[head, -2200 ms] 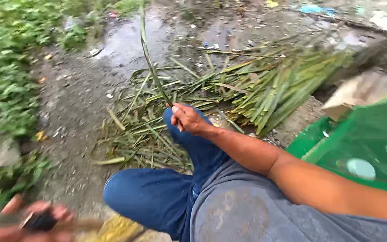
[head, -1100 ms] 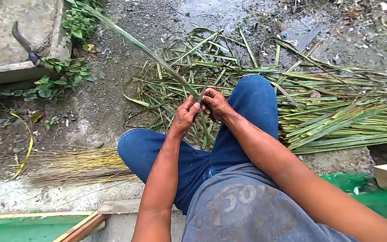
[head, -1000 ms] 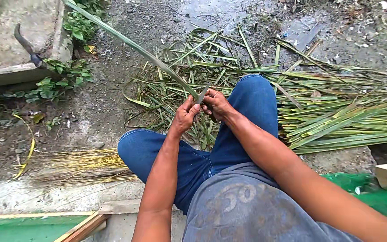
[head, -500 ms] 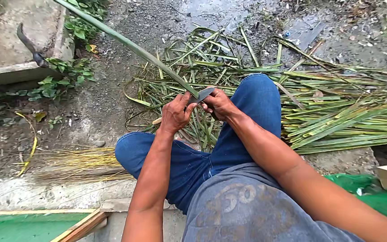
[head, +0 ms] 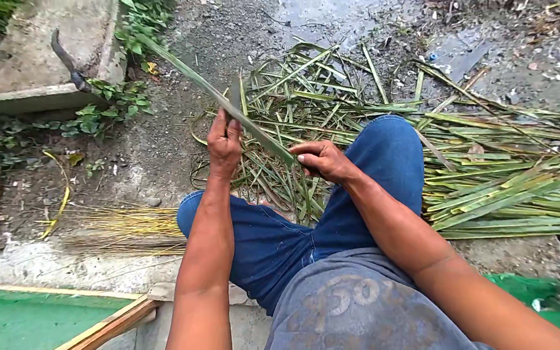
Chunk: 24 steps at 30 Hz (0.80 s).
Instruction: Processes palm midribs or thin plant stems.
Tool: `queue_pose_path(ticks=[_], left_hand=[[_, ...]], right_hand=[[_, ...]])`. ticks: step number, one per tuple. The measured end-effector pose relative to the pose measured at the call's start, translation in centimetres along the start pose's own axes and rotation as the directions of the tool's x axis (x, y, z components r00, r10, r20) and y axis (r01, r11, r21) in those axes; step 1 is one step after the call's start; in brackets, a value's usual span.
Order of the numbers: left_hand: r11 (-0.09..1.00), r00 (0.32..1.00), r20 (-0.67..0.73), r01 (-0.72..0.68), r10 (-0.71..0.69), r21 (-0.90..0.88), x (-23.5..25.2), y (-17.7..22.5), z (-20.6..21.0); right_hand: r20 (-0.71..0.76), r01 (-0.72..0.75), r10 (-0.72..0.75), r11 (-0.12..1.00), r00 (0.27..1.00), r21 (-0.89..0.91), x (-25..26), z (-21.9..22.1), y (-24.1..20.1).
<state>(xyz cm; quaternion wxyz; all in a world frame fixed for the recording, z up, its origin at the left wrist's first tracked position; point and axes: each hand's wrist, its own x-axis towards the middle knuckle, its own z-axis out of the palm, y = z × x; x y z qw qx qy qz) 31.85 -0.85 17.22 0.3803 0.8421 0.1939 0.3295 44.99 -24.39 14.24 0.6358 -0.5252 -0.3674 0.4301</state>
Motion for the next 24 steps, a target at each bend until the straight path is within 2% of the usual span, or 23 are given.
queue_pose_path(ticks=[2,5,8,11,15,17,21,24], left_hand=[[0.989,0.992,-0.087,0.079,-0.09,-0.121,1.6,0.1,-1.8],[0.981,0.984,-0.167,0.027,-0.06,-0.192,3.3,0.4,-4.0],[0.994,0.983,-0.179,-0.063,0.047,-0.089,2.9,0.4,-3.8],[0.985,0.962,-0.213,-0.174,0.171,0.006,2.1,-0.5,-2.7],[0.952,0.921,-0.244,-0.287,0.305,0.109,1.2,-0.2,-1.8],[0.93,0.893,-0.26,-0.345,0.366,0.123,1.0,-0.2,-1.8],[0.941,0.89,-0.306,-0.325,0.338,0.092,0.4,0.2,-2.1],[0.954,0.892,-0.336,-0.287,0.301,0.092,0.2,0.2,-3.2]], right_hand=[[0.017,-0.005,0.005,1.0,1.0,-0.029,-0.6,0.2,0.7],[0.061,-0.054,0.059,0.994,0.996,-0.091,-0.5,-0.4,2.0],[0.112,-0.137,0.162,0.97,0.98,-0.203,0.7,-0.8,2.5],[0.135,-0.162,0.195,0.961,0.971,-0.224,2.3,-0.4,1.6],[0.134,-0.098,0.136,0.961,0.982,-0.26,4.7,1.1,-2.0],[0.117,-0.021,0.055,0.962,0.992,-0.271,6.0,2.0,-3.6],[0.106,0.129,-0.098,0.93,0.99,-0.345,7.5,3.6,-5.2],[0.172,0.232,-0.17,0.855,0.97,-0.464,7.9,3.8,-5.3]])
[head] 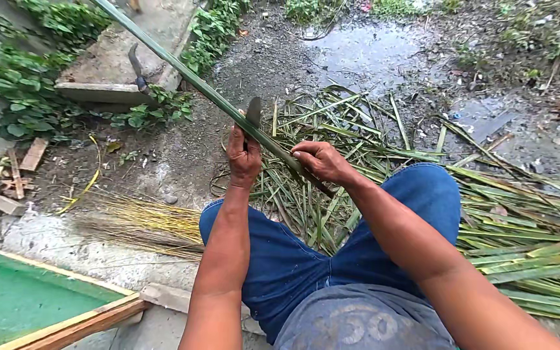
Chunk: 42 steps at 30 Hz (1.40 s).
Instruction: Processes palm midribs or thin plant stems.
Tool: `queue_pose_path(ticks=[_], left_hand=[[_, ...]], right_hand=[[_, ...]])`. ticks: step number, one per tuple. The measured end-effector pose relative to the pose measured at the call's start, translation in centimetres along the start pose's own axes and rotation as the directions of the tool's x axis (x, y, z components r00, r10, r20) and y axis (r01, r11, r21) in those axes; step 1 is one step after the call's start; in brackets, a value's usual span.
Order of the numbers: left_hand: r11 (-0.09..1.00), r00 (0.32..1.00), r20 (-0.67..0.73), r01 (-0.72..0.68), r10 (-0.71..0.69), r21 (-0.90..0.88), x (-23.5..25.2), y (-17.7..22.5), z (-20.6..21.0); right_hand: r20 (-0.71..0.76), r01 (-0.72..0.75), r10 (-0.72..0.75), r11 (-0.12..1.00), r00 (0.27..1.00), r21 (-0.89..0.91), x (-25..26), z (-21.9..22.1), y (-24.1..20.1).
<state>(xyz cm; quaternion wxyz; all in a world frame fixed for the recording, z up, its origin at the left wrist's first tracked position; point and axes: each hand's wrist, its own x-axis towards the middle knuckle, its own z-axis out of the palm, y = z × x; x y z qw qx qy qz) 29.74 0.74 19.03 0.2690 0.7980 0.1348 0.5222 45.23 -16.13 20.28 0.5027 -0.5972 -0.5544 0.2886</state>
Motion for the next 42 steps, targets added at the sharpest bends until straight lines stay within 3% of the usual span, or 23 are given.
queue_pose_path(ticks=[5,13,17,20,24,29,32,38,42], left_hand=[[0.982,0.967,-0.171,0.181,-0.187,-0.055,1.3,-1.4,-2.9],[0.88,0.82,-0.326,0.405,-0.47,-0.248,2.4,-5.0,-6.6],[0.898,0.799,-0.411,0.399,-0.439,-0.184,2.8,-7.1,-7.8],[0.888,0.796,-0.395,0.432,-0.459,-0.16,3.2,-7.8,-9.1],[0.843,0.754,-0.388,0.424,-0.531,-0.33,4.7,-8.4,-10.1],[0.822,0.728,-0.399,0.416,-0.557,-0.389,5.9,-9.0,-10.8],[0.806,0.738,-0.377,0.377,-0.559,-0.457,6.1,-8.8,-10.5],[0.663,0.761,-0.217,0.344,-0.612,-0.665,5.5,-8.5,-10.9],[0.658,0.785,-0.216,0.297,-0.581,-0.692,5.1,-9.1,-11.6]], right_hand=[[0.081,0.014,0.002,0.981,0.997,-0.195,-0.9,-1.3,2.1],[0.143,-0.111,0.183,0.908,0.973,-0.404,-2.4,-8.6,7.1],[0.074,-0.179,0.236,0.877,0.969,-0.447,-3.2,-12.4,7.7],[-0.012,-0.207,0.225,0.874,0.974,-0.44,-4.1,-14.7,8.3],[-0.121,-0.266,0.237,0.866,0.964,-0.423,-5.6,-17.2,9.2],[-0.195,-0.294,0.231,0.856,0.953,-0.426,-7.3,-19.9,10.3],[-0.253,-0.325,0.233,0.842,0.939,-0.431,-8.1,-21.2,10.7],[-0.329,-0.348,0.221,0.846,0.918,-0.404,-9.6,-23.4,11.7],[-0.344,-0.325,0.196,0.87,0.918,-0.372,-10.3,-24.5,12.4]])
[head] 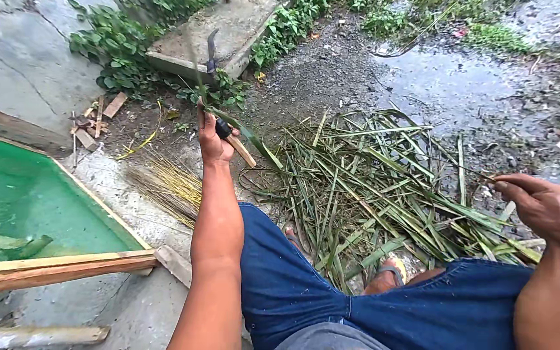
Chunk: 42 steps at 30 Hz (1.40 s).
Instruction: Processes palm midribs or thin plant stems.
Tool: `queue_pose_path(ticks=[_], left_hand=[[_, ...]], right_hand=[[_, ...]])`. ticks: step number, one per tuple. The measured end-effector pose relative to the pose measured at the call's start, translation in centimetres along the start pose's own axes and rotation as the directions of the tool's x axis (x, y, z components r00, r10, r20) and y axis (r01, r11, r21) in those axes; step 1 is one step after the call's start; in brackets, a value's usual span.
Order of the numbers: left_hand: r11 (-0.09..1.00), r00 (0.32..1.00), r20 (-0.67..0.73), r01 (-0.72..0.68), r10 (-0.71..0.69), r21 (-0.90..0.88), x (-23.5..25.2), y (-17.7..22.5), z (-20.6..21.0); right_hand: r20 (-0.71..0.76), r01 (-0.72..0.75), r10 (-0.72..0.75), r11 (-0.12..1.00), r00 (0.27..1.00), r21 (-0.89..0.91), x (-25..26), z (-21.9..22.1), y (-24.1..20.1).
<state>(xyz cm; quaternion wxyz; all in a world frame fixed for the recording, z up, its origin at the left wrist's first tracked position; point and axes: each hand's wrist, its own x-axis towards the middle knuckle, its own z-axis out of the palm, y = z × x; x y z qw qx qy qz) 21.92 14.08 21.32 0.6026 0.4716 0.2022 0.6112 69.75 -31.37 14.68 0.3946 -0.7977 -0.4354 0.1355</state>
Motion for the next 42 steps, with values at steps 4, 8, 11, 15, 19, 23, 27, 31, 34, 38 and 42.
queue_pose_path(ticks=[4,8,11,15,19,23,27,31,34,38,42], left_hand=[[0.998,0.996,0.065,0.055,-0.055,0.001,-0.6,0.4,-0.1],[0.996,0.991,0.096,0.086,-0.088,0.024,-1.4,0.9,0.7],[0.991,0.989,0.123,0.066,-0.081,0.119,-1.7,1.0,1.2],[0.993,0.993,0.078,0.082,-0.089,0.088,-1.7,1.0,1.8],[0.993,0.991,-0.063,0.117,-0.115,0.025,-1.9,0.6,2.2],[0.993,0.993,0.027,0.116,-0.116,0.009,-2.1,0.4,1.8],[0.995,0.991,0.092,0.098,-0.095,-0.027,-1.8,0.0,0.9],[0.995,0.995,0.053,0.088,-0.09,0.041,-1.6,-0.3,0.3],[0.972,0.995,0.012,0.093,-0.098,0.215,-1.5,-0.6,0.1],[0.772,0.998,-0.03,0.066,-0.061,0.632,-1.4,-1.2,0.2],[0.296,0.995,0.028,0.003,-0.101,0.955,-0.9,-2.3,0.9]], right_hand=[[-0.002,-0.036,0.035,0.999,0.999,-0.031,-0.2,-0.4,0.0],[-0.008,-0.083,0.082,0.996,0.997,-0.045,-0.5,-1.0,0.0],[-0.012,-0.098,0.097,0.994,0.995,-0.039,-0.7,-1.4,-0.2],[-0.027,-0.083,0.082,0.996,0.996,-0.016,-1.0,-1.4,-0.8],[-0.021,-0.071,0.07,0.997,0.997,-0.013,-1.1,-1.3,-1.4],[-0.007,-0.068,0.068,0.998,0.998,-0.014,-1.1,-1.1,-1.7],[0.003,-0.069,0.069,0.997,0.998,-0.022,-1.0,-1.0,-1.9],[-0.002,-0.078,0.078,0.997,0.997,-0.026,-1.3,-1.2,-2.1],[-0.031,-0.098,0.098,0.995,0.995,-0.029,-1.5,-1.5,-2.1],[-0.09,-0.1,0.093,0.992,0.992,-0.071,-2.0,-2.5,-2.2],[-0.159,-0.103,0.084,0.988,0.984,-0.115,-2.2,-3.5,-1.9]])
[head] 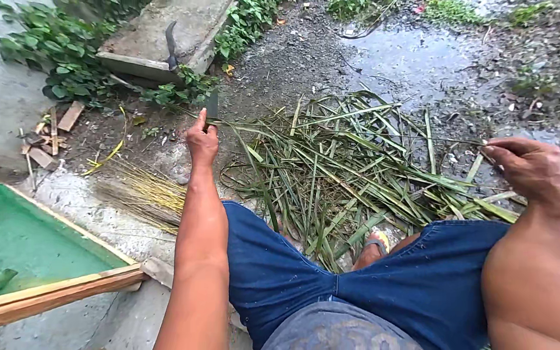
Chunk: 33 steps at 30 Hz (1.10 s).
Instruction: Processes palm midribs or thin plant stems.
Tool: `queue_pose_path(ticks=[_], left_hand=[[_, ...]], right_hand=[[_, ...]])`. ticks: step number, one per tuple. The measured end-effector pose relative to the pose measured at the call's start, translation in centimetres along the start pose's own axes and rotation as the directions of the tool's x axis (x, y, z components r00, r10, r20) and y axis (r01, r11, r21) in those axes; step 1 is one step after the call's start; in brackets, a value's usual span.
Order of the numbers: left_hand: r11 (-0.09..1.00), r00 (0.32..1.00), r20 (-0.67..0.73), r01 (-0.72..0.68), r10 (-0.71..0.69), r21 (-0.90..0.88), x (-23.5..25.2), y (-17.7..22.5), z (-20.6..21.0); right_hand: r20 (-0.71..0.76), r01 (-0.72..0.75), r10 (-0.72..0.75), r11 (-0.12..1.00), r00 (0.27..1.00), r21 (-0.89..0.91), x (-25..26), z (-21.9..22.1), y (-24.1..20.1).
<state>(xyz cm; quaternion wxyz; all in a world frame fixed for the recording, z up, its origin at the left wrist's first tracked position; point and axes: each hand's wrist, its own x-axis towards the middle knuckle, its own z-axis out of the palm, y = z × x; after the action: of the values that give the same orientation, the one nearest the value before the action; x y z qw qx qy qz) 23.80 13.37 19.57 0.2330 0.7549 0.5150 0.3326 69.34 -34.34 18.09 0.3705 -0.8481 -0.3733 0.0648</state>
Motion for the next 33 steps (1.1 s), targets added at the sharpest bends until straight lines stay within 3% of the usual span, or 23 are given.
queue_pose_path(ticks=[4,7,9,10,13,17,19,21,23,25,28,33], left_hand=[[0.98,0.999,-0.013,-0.032,0.035,0.198,0.5,0.6,1.3],[0.954,0.996,-0.024,0.091,-0.088,0.285,1.0,-0.5,0.2],[0.945,0.98,0.138,0.093,-0.143,0.315,0.5,0.4,0.8],[0.94,0.936,0.308,0.062,-0.172,0.336,-0.4,1.4,2.0],[0.896,0.653,0.699,-0.07,-0.291,0.439,-2.9,3.4,7.9],[0.744,0.447,0.817,-0.388,-0.365,0.544,-4.4,3.2,12.5],[0.699,0.403,0.832,-0.463,-0.382,0.545,-3.8,2.7,13.0],[0.791,0.464,0.844,-0.393,-0.271,0.47,-3.2,2.4,12.8],[0.931,0.543,0.83,-0.225,-0.127,0.289,-3.2,4.1,12.4],[0.998,0.611,0.791,-0.011,-0.045,0.065,-4.5,6.5,12.2],[0.931,0.718,0.693,0.206,0.065,-0.301,-7.4,9.5,12.7],[0.769,0.761,0.637,0.333,0.123,-0.546,-10.5,11.5,13.6]], right_hand=[[-0.07,-0.051,0.046,0.996,0.997,-0.072,0.1,-1.1,1.5],[-0.233,-0.239,0.222,0.97,0.947,-0.049,-1.4,-3.5,2.6],[-0.363,-0.274,0.298,0.954,0.883,0.119,-1.2,-2.8,1.2],[-0.407,-0.244,0.323,0.941,0.855,0.234,-0.8,-1.8,0.7],[-0.392,-0.12,0.364,0.843,0.845,0.524,1.5,0.6,-1.6],[-0.26,-0.123,0.268,0.876,0.928,0.466,2.6,2.1,-4.1],[-0.206,-0.101,0.235,0.854,0.95,0.51,2.8,3.0,-5.6],[-0.177,-0.073,0.219,0.802,0.959,0.593,2.8,4.0,-7.1],[-0.158,-0.038,0.198,0.728,0.967,0.684,2.6,5.4,-8.3],[-0.11,-0.03,0.191,0.611,0.975,0.791,3.1,6.9,-9.3],[-0.014,-0.077,0.197,0.45,0.98,0.89,3.6,8.0,-11.8],[0.027,-0.118,0.252,0.351,0.967,0.929,3.3,8.9,-14.4]])
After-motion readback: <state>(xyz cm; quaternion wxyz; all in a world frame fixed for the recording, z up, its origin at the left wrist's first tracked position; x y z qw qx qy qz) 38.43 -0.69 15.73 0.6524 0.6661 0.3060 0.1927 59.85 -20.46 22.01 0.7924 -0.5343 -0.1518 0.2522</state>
